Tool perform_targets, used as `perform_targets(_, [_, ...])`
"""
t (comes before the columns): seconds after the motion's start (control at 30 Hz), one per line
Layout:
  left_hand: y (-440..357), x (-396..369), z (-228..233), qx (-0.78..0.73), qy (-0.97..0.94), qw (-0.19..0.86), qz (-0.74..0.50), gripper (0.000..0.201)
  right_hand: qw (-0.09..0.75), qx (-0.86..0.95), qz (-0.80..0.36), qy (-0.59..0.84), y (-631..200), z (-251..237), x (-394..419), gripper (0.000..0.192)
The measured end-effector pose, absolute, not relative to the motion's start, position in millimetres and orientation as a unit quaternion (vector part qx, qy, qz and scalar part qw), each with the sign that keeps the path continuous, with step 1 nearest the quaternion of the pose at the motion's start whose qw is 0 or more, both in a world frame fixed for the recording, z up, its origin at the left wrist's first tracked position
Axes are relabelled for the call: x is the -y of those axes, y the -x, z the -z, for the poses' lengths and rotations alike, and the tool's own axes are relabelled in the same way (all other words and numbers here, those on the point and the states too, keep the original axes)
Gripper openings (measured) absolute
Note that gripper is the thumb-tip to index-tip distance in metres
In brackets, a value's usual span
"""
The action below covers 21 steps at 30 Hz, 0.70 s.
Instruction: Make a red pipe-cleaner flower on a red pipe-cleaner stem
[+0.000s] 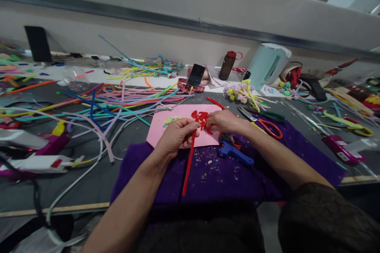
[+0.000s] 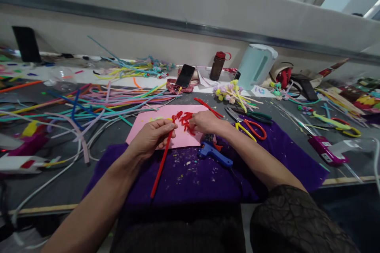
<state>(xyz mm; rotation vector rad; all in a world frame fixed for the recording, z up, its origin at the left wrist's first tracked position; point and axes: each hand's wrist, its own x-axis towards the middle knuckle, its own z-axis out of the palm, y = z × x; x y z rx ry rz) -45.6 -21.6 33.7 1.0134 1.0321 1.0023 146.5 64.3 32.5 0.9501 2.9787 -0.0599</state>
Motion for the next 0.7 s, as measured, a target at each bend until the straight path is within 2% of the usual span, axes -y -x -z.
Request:
perform_targets(0.17, [45.7, 20.9, -33.5, -0.461, -0.44, 0.633, -0.441, 0.023, 0.007, -0.947, 0.04, -0.318, -140.7, -35.6, -65.9, 0.014])
perform_targets(0.27, [45.4, 20.8, -33.6, -0.461, -0.437, 0.638, -0.435, 0.024, -0.04, -0.936, 0.088, -0.339, -144.5, -40.9, -66.3, 0.015])
perform_targets(0.5, [44.6, 19.1, -27.8, -0.455, -0.455, 0.634, -0.429, 0.026, -0.199, -0.876, 0.332, -0.287, -154.1, -52.3, -59.6, 0.018])
perform_targets(0.7, [45.5, 16.8, -24.9, -0.455, -0.446, 0.639, -0.432, 0.028, -0.25, -0.792, 0.477, -0.286, -151.2, -46.6, -55.4, 0.022])
